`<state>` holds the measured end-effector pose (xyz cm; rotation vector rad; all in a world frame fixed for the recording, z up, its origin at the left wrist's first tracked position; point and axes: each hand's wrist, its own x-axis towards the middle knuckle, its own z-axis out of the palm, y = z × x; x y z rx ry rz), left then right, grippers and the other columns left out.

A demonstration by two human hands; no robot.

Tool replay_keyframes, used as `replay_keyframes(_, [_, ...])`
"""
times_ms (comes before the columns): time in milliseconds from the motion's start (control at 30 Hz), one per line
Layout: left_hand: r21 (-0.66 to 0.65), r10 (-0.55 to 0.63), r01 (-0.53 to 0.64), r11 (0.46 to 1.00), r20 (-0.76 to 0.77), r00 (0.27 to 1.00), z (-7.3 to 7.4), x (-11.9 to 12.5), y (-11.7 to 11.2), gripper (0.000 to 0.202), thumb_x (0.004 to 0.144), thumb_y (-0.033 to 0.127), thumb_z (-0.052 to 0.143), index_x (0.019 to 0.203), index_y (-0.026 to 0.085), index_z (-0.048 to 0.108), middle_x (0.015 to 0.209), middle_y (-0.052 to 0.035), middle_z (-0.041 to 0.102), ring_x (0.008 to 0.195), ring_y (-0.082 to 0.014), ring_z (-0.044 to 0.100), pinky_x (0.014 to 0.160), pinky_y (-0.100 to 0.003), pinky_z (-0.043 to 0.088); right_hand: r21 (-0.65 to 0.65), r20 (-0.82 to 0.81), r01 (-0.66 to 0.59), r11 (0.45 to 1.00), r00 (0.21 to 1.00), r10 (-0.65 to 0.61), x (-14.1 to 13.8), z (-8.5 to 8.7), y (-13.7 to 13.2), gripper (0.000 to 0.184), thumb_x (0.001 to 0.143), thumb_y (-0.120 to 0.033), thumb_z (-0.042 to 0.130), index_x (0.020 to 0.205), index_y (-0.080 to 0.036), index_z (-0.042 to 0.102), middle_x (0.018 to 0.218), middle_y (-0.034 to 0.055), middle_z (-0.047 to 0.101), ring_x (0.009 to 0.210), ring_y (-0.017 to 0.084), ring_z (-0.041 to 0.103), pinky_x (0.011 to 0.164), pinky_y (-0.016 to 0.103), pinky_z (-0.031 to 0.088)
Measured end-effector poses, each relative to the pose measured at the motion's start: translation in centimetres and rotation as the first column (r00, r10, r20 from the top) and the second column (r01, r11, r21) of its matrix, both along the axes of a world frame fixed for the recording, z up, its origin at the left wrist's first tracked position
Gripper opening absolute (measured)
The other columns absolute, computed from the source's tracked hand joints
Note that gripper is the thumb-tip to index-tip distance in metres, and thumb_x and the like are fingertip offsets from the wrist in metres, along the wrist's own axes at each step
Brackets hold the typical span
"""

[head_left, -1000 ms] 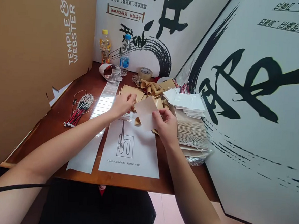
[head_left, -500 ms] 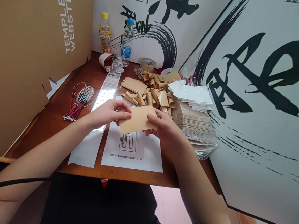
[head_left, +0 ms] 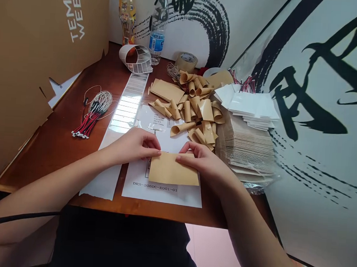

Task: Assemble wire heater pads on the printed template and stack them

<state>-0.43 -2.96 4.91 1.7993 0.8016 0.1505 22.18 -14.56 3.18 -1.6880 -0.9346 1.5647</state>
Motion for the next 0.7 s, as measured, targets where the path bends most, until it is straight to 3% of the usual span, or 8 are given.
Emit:
replay_keyframes(100, [0.255,-0.058,0.059,0.965,-0.014,0.998,-0.5,0.1,0.1,0.006,0.085,0.021,0.076,0.085,0.019,0.081,0.078,-0.001,0.078,0.075,-0.0142,0.068,0.07,-0.027,0.047,-0.02,0.052,0.0,1.0,0.999,0.001,-0.3,-0.4,0.3,0.045,0.063,-0.046,0.089,0.079,-0.023,0.053,0.069,-0.0024,0.066,0.062,0.015,0.059,0.054,0.024,0.04])
replay_keyframes(200, [0.363,-0.09,0.087,0.928,-0.008,0.996,-1.1,0.1,0.4,0.007,0.085,0.022,0.076,0.085,0.021,0.083,0.082,-0.0003,0.08,0.076,-0.0144,0.068,0.073,-0.027,0.046,0.018,0.122,0.001,1.0,0.993,-0.004,-0.5,-0.9,0.6,0.043,0.065,-0.047,0.086,0.079,-0.023,0.054,0.07,-0.002,0.065,0.062,0.015,0.057,0.053,0.025,0.039])
replay_keyframes(700, [0.359,-0.096,0.107,0.927,-0.049,0.994,-2.2,0.1,0.9,0.011,0.083,0.03,0.078,0.082,0.02,0.081,0.071,0.0012,0.074,0.065,-0.0125,0.06,0.063,-0.026,0.04,0.011,0.145,-0.027,1.0,0.989,0.025,-0.4,-1.1,0.7,0.049,0.062,-0.053,0.088,0.079,-0.025,0.052,0.065,-0.0038,0.06,0.052,0.013,0.052,0.039,0.023,0.033])
